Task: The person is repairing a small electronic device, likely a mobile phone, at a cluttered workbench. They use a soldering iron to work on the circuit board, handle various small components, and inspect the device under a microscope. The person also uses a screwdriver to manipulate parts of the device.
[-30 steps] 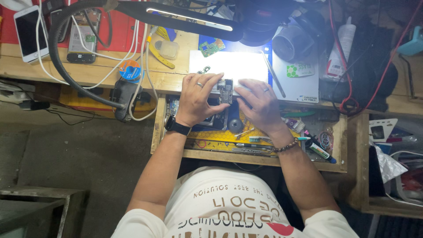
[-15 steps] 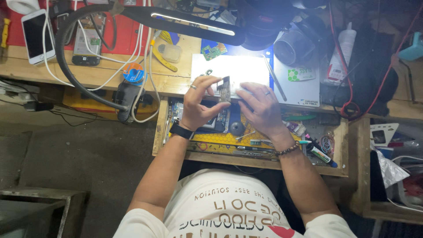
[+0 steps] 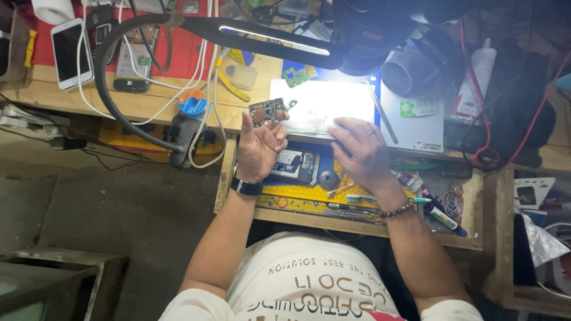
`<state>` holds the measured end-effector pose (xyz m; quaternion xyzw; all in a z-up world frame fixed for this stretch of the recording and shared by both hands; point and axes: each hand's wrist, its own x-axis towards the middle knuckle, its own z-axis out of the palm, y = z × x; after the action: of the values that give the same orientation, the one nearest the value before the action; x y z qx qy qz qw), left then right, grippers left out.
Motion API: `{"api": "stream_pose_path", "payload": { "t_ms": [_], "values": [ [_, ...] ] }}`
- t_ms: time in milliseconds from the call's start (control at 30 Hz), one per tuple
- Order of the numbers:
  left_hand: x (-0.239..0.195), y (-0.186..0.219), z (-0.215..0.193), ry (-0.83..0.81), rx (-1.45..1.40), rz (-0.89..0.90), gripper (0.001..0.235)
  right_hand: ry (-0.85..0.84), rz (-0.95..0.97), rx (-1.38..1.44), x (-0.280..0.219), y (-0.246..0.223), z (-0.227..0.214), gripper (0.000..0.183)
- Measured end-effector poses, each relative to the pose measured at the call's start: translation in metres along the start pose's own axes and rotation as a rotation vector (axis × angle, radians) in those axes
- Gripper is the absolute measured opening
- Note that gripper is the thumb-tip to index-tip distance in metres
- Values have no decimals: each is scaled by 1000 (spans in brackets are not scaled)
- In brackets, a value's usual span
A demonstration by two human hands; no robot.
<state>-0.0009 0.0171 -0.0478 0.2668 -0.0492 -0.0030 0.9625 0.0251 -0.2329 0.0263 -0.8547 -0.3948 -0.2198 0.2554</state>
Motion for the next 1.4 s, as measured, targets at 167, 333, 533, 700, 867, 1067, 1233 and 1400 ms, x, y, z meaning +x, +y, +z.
{"api": "stream_pose_path", "payload": {
  "t_ms": [167, 333, 533, 700, 867, 1067, 1233, 1400],
  "values": [
    [0, -2, -2, -24, -32, -26, 79, -7, 6, 4, -1, 0, 0, 32],
    [-1, 1, 1, -19, -22, -22, 75, 6, -33, -18, 0, 0, -3, 30],
    [1, -2, -8, -43, 9, -13, 76, 77, -75, -117, -1, 3, -11, 23],
    [2, 0, -2, -27, -74, 15, 73, 152, -32, -169, -6, 7, -7, 19],
    [10, -2, 39, -24, 937, 423, 79, 231, 12, -172, -13, 12, -3, 29],
    [15, -15, 71, -178, 1594, 689, 93, 199, -100, -123, -20, 20, 11, 44],
    [17, -32, 71, -194, 1481, 621, 95, 147, -78, -103, -16, 5, 5, 53],
    [20, -38, 62, -219, 1509, 622, 94, 125, -57, -173, -9, -5, 0, 54]
  ]
}}
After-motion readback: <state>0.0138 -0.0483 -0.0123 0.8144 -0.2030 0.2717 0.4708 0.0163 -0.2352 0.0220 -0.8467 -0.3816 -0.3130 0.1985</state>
